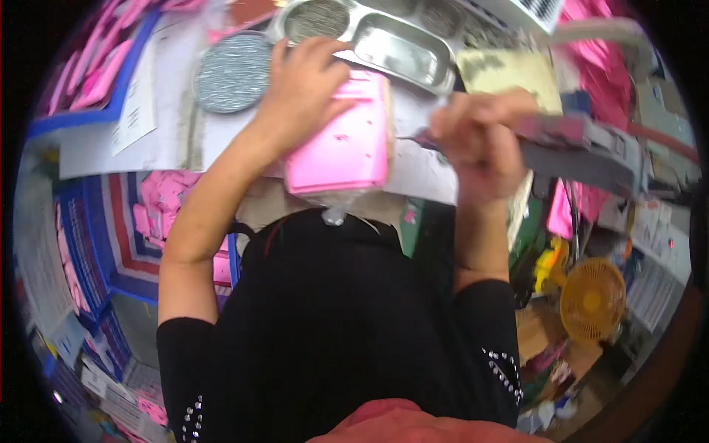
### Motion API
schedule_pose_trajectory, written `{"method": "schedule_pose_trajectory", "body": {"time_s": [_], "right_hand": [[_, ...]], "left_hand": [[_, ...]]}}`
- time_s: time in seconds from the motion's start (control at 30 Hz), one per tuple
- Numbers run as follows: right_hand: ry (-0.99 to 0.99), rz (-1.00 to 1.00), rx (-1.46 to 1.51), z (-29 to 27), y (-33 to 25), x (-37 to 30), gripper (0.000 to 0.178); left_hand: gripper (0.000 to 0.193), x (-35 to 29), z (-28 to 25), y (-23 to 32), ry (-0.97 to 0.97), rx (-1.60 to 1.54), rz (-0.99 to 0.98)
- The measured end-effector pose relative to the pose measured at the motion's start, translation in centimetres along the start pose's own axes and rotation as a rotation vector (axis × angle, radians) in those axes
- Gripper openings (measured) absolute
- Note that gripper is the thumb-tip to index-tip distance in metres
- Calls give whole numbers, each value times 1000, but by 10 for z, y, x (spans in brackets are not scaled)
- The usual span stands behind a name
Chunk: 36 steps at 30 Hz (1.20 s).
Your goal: Soldering electronic components inside a pink plastic toy casing and then assembling the housing.
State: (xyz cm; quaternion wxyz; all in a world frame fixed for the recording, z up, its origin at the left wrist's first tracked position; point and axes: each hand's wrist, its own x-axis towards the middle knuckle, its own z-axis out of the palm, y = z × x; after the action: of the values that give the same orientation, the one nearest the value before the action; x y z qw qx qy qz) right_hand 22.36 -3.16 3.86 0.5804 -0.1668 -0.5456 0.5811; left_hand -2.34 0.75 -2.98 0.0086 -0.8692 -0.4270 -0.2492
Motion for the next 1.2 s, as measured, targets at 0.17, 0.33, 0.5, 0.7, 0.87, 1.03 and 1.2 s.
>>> {"method": "schedule_pose_trajectory", "body": {"time_s": [0.17, 0.33, 0.5, 0.7, 0.87, 1.03, 1.2], "right_hand": [[-41, -111, -81, -19, -38, 4, 23], [3, -98, -20, -23, -23, 6, 18], [9, -30, -28, -20, 1, 22, 20], [50, -15, -62, -20, 6, 35, 21], [187, 2, -190, -12, 7, 46, 28], [310, 23, -294, -25, 1, 46, 29], [384, 36, -344, -35, -5, 45, 28]], "left_hand": [[27, -99, -62, -56, 613, -490, -277], [45, -387, -43, -118, 1460, -974, -1315], [53, -501, 33, -66, 1687, -1276, -2167], [41, -222, -51, -109, 823, -316, -826], [47, 6, -95, -184, 633, 132, -297], [68, 118, -56, -241, 738, 750, -412], [83, 194, -100, -211, 129, 486, -636]]}}
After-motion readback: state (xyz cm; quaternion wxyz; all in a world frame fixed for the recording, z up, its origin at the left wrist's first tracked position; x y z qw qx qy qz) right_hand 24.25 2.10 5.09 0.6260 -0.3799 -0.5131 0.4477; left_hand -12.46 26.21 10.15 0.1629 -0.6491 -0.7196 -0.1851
